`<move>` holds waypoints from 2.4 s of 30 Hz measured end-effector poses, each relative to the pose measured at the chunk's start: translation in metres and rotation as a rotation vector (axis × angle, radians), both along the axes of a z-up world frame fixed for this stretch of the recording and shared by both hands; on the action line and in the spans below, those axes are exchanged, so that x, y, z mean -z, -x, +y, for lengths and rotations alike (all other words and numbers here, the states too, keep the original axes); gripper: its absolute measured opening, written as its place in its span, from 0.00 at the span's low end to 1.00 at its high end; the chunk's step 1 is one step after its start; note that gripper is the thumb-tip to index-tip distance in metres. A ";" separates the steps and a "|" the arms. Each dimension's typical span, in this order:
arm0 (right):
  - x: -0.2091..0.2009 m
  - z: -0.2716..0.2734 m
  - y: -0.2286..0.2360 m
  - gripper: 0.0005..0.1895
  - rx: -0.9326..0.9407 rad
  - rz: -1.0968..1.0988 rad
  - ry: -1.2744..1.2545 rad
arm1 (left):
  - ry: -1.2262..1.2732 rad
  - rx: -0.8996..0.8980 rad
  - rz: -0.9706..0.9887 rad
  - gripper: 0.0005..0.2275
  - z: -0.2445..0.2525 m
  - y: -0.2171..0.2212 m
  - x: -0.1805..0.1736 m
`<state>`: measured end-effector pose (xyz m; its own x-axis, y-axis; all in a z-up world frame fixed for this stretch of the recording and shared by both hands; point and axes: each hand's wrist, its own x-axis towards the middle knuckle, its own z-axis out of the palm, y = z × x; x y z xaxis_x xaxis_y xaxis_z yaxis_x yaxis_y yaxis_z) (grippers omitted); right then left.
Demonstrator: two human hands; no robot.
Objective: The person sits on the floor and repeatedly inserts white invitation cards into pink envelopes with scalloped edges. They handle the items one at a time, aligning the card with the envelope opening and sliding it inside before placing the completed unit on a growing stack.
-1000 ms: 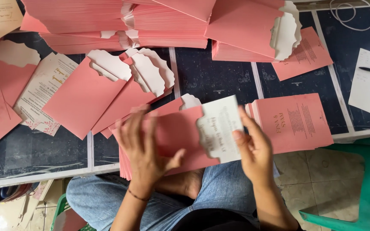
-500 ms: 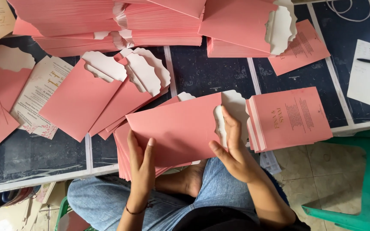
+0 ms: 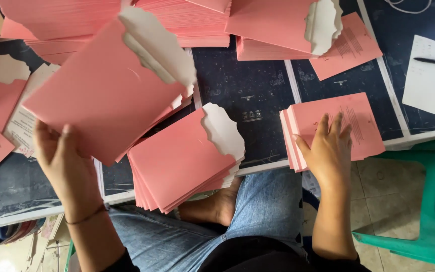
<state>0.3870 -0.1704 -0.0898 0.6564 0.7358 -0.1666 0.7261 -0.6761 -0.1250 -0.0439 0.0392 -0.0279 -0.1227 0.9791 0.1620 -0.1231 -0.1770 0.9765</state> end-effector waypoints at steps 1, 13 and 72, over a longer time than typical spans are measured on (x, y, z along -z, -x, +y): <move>0.006 -0.001 -0.003 0.53 0.007 -0.026 0.017 | -0.084 0.001 -0.032 0.22 0.011 0.001 -0.001; -0.005 -0.006 0.009 0.38 -0.092 -0.164 0.050 | -0.533 0.173 1.377 0.36 -0.049 -0.113 0.081; -0.045 -0.018 0.056 0.33 -0.257 0.489 -1.345 | -0.834 -0.143 0.893 0.12 -0.062 -0.110 -0.006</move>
<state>0.3308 -0.1883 -0.0450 0.5664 0.5991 0.5659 0.5062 0.2889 -0.8125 0.0660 -0.0228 -0.0224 0.2545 0.5229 0.8135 0.6021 -0.7439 0.2898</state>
